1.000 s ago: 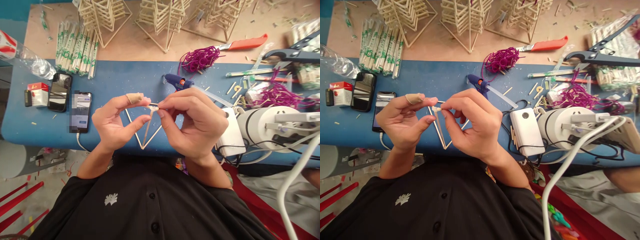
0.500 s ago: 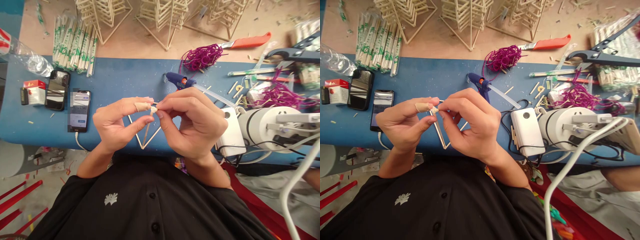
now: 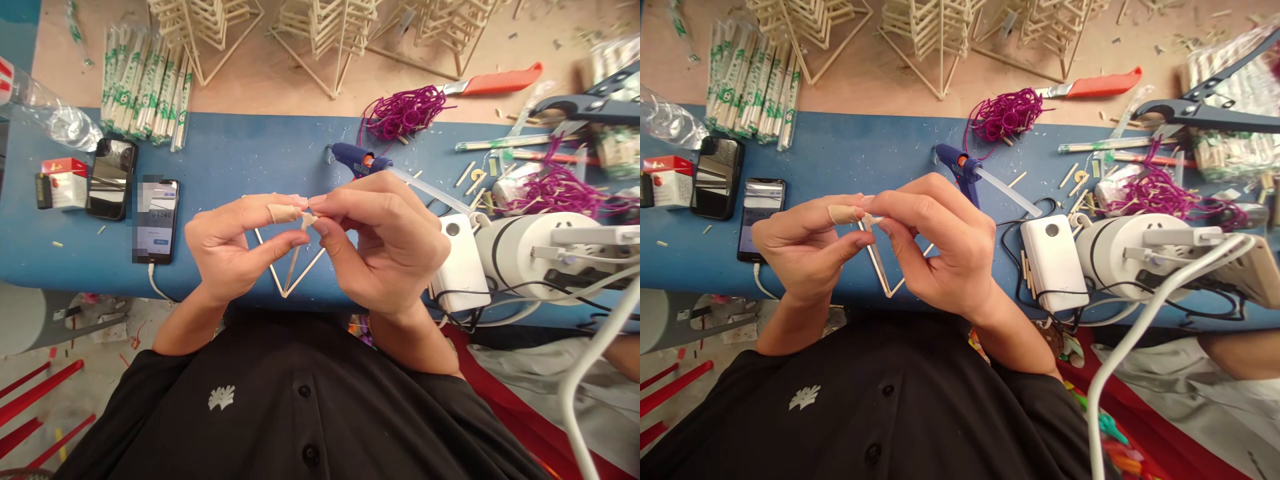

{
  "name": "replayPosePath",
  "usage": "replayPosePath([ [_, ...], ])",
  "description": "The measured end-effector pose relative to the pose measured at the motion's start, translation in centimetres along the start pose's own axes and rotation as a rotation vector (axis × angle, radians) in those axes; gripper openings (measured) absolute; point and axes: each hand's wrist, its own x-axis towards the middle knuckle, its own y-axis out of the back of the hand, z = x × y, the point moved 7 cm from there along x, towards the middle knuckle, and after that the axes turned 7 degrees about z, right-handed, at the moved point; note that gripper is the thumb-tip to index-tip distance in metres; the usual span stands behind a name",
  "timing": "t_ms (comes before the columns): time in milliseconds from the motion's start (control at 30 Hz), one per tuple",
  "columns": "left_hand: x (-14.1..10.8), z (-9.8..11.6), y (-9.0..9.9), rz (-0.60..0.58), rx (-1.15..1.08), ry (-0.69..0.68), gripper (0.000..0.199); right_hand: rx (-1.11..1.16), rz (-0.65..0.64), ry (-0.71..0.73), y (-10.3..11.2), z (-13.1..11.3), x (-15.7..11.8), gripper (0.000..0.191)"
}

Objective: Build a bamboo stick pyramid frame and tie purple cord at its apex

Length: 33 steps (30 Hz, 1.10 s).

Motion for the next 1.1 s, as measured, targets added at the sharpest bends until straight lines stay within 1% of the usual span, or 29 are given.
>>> replayPosePath([
  [67,0.0,-0.1,0.0,-0.006,0.020,0.021,0.026,0.039,0.002,0.035,0.0,-0.3,0.2,0.027],
  [167,0.0,-0.2,0.0,-0.007,-0.002,0.013,0.032,0.062,0.000,0.052,0.0,-0.6,0.5,0.036],
  [267,0.1,-0.6,0.0,0.004,-0.075,-0.048,0.035,0.074,0.020,0.101,-0.1,-0.6,0.7,0.039],
  [300,0.1,-0.5,-0.1,0.003,-0.111,-0.091,0.036,0.088,0.036,0.128,-0.1,-0.7,0.7,0.039],
  [367,0.1,-0.7,-0.2,-0.005,-0.162,-0.136,0.041,0.118,0.062,0.164,0.0,-0.7,0.7,0.039],
  [400,0.2,-0.8,-0.2,-0.007,-0.176,-0.139,0.042,0.127,0.068,0.166,-0.1,-0.6,0.7,0.040],
  [533,0.2,-1.1,-0.3,-0.004,-0.173,-0.066,0.039,0.135,0.075,0.151,-0.2,-0.4,0.6,0.042],
  [633,0.2,-1.2,-0.2,-0.008,-0.158,-0.040,0.037,0.159,0.117,0.153,-0.1,-0.3,0.4,0.039],
  [733,0.2,-1.0,-0.1,-0.002,-0.164,-0.097,0.038,0.204,0.161,0.093,-0.1,0.2,0.2,0.034],
  [800,0.3,-0.7,0.0,0.004,-0.174,-0.153,0.039,0.244,0.170,0.038,-0.3,0.6,-0.1,0.033],
  [833,0.3,-0.7,-0.1,0.002,-0.169,-0.159,0.038,0.266,0.173,0.014,-0.3,0.7,-0.1,0.034],
  [1000,0.1,-0.7,-0.2,0.001,-0.130,-0.132,0.037,0.357,0.141,-0.138,-0.4,0.9,-0.1,0.033],
  [1100,-0.1,-1.2,-0.2,-0.010,-0.154,-0.043,0.038,0.384,0.088,-0.220,-0.4,0.9,0.1,0.028],
])
